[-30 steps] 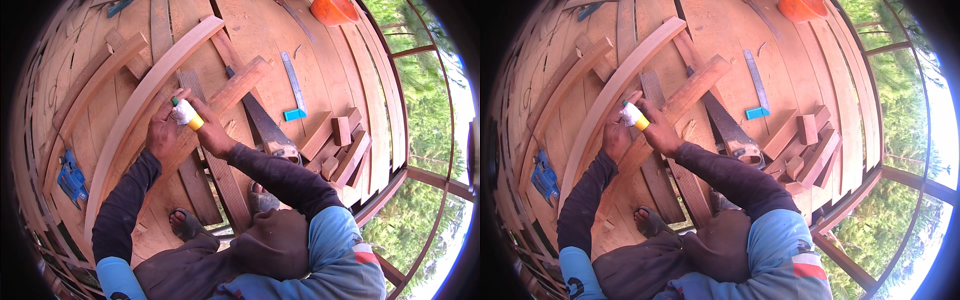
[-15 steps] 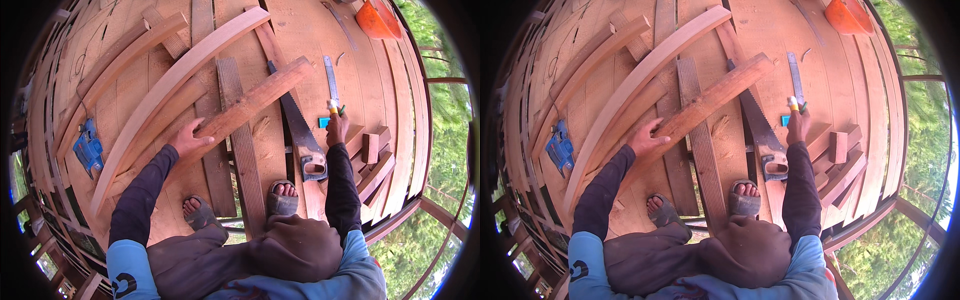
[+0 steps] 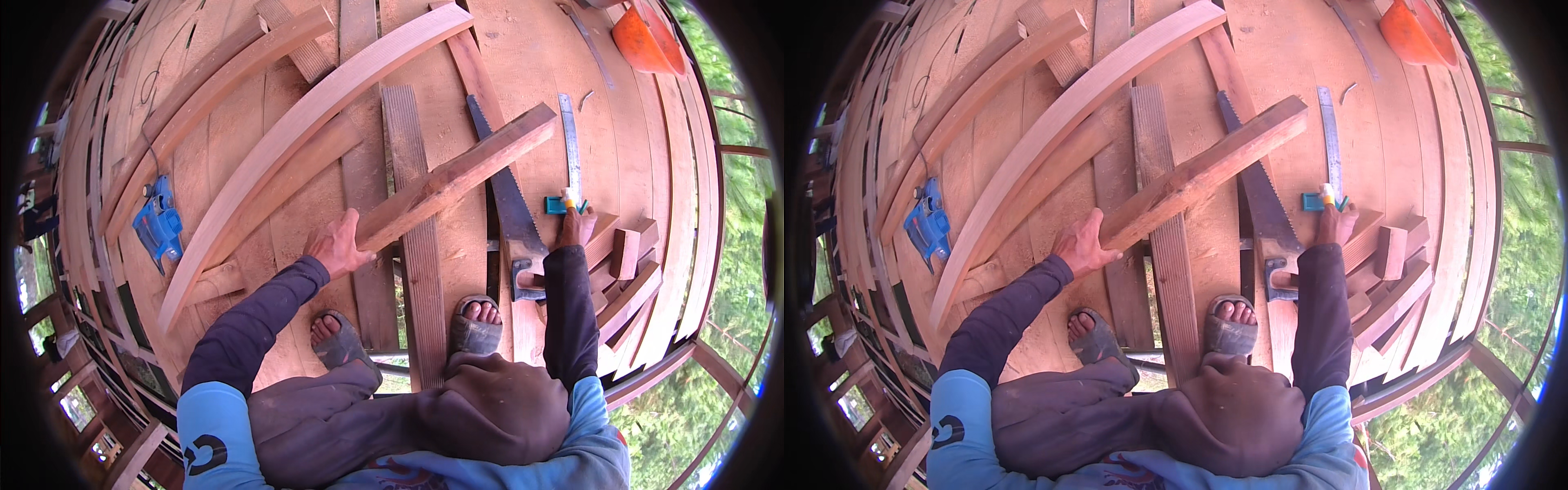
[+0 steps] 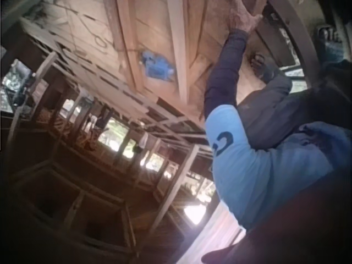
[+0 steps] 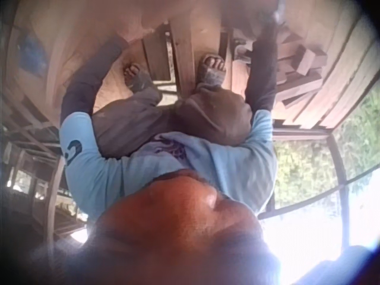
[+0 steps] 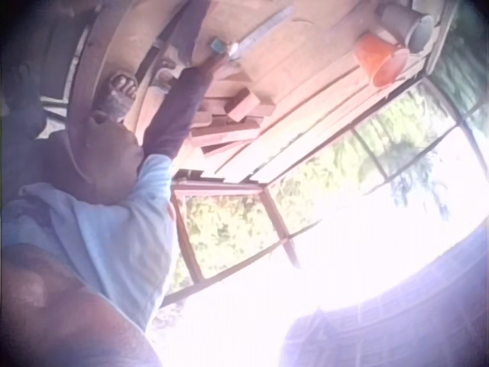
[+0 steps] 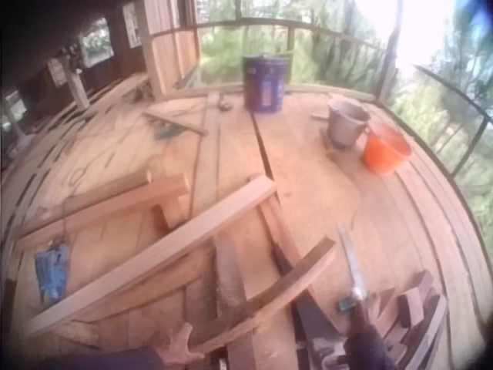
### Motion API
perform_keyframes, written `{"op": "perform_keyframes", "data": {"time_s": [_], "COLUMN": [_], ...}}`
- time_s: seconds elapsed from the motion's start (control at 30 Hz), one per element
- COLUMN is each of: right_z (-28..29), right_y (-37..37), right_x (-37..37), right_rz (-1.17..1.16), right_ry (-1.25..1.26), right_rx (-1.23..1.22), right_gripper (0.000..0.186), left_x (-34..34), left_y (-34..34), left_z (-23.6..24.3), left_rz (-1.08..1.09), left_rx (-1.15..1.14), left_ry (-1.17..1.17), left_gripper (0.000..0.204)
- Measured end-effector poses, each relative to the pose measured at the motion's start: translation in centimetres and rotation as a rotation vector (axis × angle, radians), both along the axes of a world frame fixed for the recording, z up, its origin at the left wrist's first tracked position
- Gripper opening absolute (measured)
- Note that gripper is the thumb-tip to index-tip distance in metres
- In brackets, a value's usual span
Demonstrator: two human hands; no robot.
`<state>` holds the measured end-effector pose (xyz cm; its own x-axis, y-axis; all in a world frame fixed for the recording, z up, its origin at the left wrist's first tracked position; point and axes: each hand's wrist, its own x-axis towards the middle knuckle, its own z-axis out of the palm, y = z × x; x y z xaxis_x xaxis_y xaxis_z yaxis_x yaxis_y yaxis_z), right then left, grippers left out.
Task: The person uses a hand saw to cut a piece of wood on a wooden floor. They then use a pencil and square to mark another piece of wood.
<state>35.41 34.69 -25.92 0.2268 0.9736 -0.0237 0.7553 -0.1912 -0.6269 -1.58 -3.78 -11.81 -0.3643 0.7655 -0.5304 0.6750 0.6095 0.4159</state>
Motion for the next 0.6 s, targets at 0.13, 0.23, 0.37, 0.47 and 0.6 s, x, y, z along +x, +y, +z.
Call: {"op": "perform_keyframes", "data": {"time_s": [0.13, 0.23, 0.37, 0.47, 0.6], "right_z": [2.0, 2.5, 1.5, 0.5, 2.2], "right_y": [-0.9, -1.1, 0.5, 0.4, -1.5], "right_x": [-1.0, -1.6, 0.2, 0.7, -0.4], "right_rz": [-0.002, -0.002, 0.036, -0.024, -0.033], "right_ry": [-0.065, -0.043, -0.013, 0.055, 0.440], "right_rx": [-0.069, -0.079, -0.249, -0.197, -0.157], "right_gripper": [0.087, 0.088, 0.091, 0.083, 0.033], "left_x": [2.6, 2.9, 3.0, 3.1, 3.0], "left_y": [-1.3, -1.8, -1.9, -1.5, -1.5], "left_z": [0.3, -0.3, -1.1, -1.0, -0.6], "left_rz": [-0.098, -0.044, -0.062, -0.051, 0.002], "left_rx": [0.165, 0.200, 0.209, 0.185, 0.066], "left_ry": [0.073, 0.073, 0.067, 0.031, -0.071], "left_gripper": [0.052, 0.049, 0.053, 0.057, 0.061]}}
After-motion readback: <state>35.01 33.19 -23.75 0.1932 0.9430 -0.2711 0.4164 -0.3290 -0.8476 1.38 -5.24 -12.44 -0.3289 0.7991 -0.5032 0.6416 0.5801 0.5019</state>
